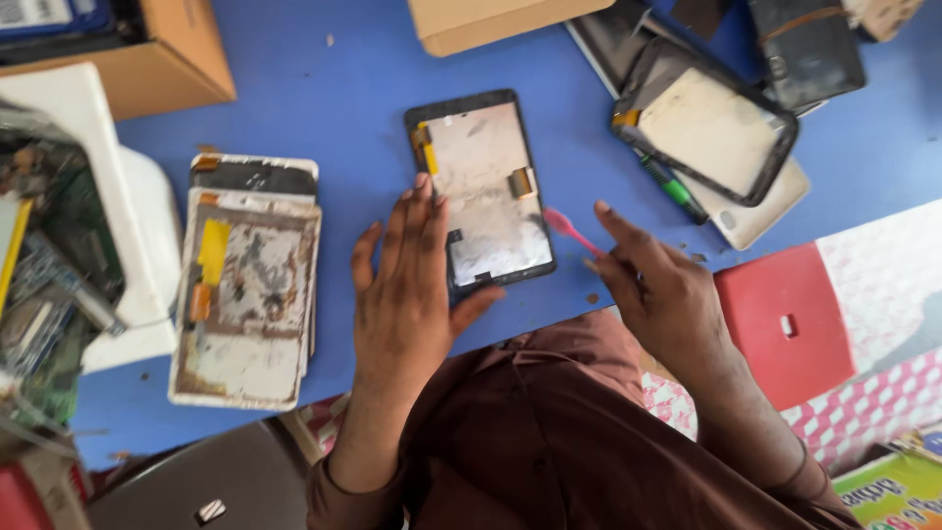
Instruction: The person scrubs the back of a disassembled smartphone with a toothbrush, then picks up a battery and circuit board and places them into the phone chassis.
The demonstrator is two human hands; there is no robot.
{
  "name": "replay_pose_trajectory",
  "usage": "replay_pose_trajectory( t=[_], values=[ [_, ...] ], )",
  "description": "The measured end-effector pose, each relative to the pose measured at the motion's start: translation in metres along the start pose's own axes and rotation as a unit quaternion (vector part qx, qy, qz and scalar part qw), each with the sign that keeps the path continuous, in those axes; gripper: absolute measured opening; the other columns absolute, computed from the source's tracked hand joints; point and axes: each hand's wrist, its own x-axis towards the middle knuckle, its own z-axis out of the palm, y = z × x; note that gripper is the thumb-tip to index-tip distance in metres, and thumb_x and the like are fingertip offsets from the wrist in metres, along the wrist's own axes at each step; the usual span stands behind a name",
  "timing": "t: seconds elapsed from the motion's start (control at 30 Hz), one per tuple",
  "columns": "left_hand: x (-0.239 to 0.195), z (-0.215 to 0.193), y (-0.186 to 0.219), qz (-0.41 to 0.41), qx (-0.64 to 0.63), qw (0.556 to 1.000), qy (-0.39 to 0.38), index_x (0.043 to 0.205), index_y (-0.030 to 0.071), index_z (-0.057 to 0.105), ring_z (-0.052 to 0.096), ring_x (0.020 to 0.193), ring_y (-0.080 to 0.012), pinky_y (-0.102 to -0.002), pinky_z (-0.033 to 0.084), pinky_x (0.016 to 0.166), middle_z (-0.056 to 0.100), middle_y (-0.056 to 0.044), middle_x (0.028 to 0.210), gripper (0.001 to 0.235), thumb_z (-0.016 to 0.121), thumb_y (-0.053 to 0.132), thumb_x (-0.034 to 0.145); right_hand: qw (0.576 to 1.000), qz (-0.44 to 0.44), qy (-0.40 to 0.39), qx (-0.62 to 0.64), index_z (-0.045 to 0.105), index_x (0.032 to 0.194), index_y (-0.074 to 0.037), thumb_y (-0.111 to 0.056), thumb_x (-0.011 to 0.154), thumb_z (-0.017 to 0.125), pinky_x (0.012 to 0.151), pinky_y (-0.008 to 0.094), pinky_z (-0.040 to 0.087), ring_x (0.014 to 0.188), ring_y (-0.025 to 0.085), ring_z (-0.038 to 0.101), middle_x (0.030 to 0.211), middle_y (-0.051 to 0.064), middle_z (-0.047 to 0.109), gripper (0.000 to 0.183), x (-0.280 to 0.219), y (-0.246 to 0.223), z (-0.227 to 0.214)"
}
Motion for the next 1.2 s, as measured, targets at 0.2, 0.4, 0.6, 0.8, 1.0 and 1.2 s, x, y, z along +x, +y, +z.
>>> replay_pose_trajectory(
  t=[0.2,0.4,0.6,0.8,1.0,1.2],
  values=[
    [-0.008,-0.001,-0.005,-0.009,-0.04,0.998,-0.04,0.153,0.001,0.041,0.042,0.15,-0.0306,-0.052,0.027,0.123,0.046,-0.015,0.16,0.116,0.081,0.063,0.064,0.996,-0.029,-0.08,-0.017,0.07,0.131,-0.014,-0.011,0.092,0.075,0.058,0.04,0.05,0.063,0.026,0.063,0.081,0.01,0.064,0.039,-0.018,-0.014,0.008],
    [-0.014,0.008,-0.006,0.005,-0.005,1.0,-0.012,0.148,0.003,0.047,0.042,0.149,-0.03,-0.053,0.028,0.123,0.048,-0.011,0.158,0.106,0.084,0.063,0.069,0.994,-0.047,-0.097,0.007,0.07,0.133,-0.014,-0.009,0.093,0.071,0.057,0.039,0.052,0.063,0.025,0.065,0.086,0.01,0.067,0.041,-0.029,-0.015,0.004],
    [-0.016,0.007,-0.002,0.04,0.008,0.999,0.005,0.137,0.007,0.06,0.05,0.135,-0.0335,-0.056,0.037,0.11,0.053,-0.01,0.135,0.093,0.082,0.067,0.068,0.998,-0.023,-0.015,-0.05,0.069,0.132,-0.014,-0.011,0.1,0.072,0.061,0.04,0.054,0.07,0.027,0.068,0.094,0.011,0.07,0.032,-0.042,-0.005,0.0],
    [-0.019,0.008,0.001,0.054,0.023,0.998,0.015,0.128,0.008,0.069,0.05,0.138,-0.0337,-0.054,0.038,0.109,0.053,-0.013,0.143,0.072,0.081,0.061,0.081,0.995,-0.07,-0.069,0.019,0.07,0.132,-0.013,-0.003,0.093,0.063,0.066,0.041,0.055,0.075,0.026,0.07,0.09,0.01,0.07,0.041,-0.054,-0.004,0.006],
    [-0.01,0.002,0.007,0.058,0.021,0.998,0.024,0.117,0.008,0.068,0.049,0.139,-0.0334,-0.055,0.037,0.111,0.055,-0.012,0.149,0.063,0.084,0.058,0.082,0.998,-0.053,-0.015,-0.022,0.072,0.126,-0.012,-0.011,0.098,0.07,0.063,0.039,0.055,0.074,0.026,0.07,0.093,0.01,0.073,0.028,-0.03,0.015,-0.011],
    [-0.009,0.003,0.007,0.049,0.049,0.998,0.006,0.119,0.008,0.069,0.051,0.139,-0.0328,-0.053,0.039,0.111,0.056,-0.012,0.15,0.063,0.083,0.056,0.081,0.996,-0.038,-0.021,-0.08,0.072,0.13,-0.013,-0.012,0.098,0.072,0.056,0.037,0.053,0.062,0.022,0.066,0.078,0.008,0.068,0.032,-0.03,0.026,-0.008]
  ],
)
